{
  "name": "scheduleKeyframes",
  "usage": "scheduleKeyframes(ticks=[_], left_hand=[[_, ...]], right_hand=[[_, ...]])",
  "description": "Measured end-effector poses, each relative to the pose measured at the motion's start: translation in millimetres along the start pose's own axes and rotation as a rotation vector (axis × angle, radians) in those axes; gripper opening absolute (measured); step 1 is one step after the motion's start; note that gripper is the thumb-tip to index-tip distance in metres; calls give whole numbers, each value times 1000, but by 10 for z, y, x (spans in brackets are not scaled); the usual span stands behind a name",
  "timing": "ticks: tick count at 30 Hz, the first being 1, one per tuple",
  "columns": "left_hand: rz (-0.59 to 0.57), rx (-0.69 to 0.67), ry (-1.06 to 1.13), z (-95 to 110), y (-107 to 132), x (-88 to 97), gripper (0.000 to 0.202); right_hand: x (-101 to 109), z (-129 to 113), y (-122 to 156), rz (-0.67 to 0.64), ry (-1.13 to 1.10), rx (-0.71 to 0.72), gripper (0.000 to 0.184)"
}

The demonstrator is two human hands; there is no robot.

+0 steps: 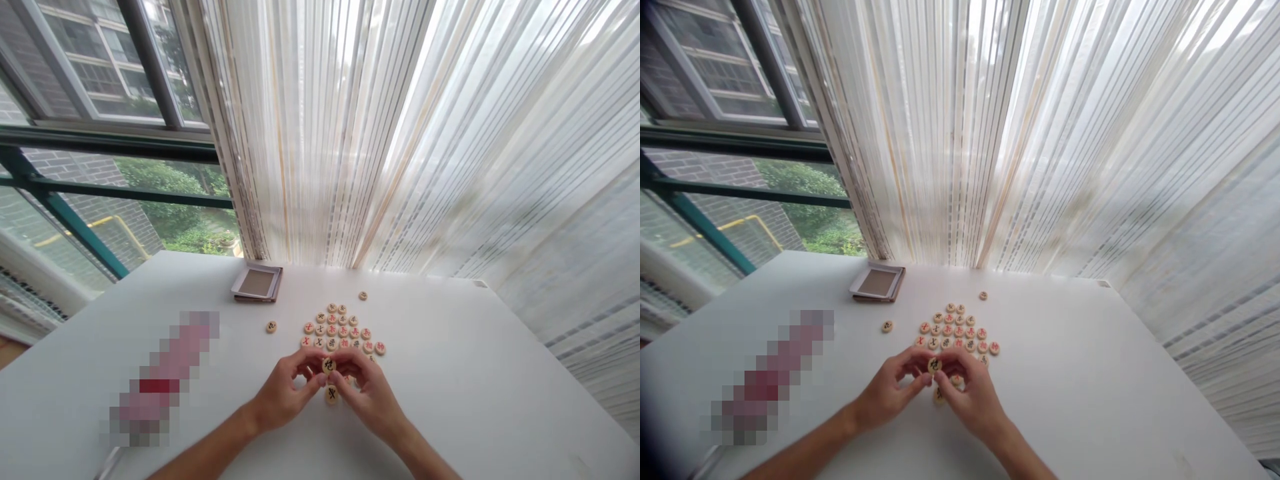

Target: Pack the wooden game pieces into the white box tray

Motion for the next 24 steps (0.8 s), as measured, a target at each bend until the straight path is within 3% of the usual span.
scheduleKeyframes(ticks=[7, 15, 18, 21, 24], left_hand=[[6, -103, -162, 67, 8, 92, 24], [33, -368, -455, 225, 75, 98, 37], [111, -374, -521, 221, 62, 257, 39], [198, -354, -565, 198, 38, 396, 32], [187, -351, -571, 178, 27, 377, 30]], right_hand=[[-6, 47, 3, 3, 22, -31, 14], [-9, -32, 37, 17, 75, 57, 14], [73, -25, 12, 47, 89, 87, 15], [180, 65, -23, 92, 7, 23, 15], [247, 146, -34, 122, -60, -56, 18]])
Point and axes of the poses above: each hand's wrist, its own y-axis away from the middle knuckle, its own x-axis out of the back of the hand, z = x × y, the point moved 8 cm from there along -y, towards the middle knuckle, and after that the axes turned 4 degrees about -z, right-handed, at the moved point
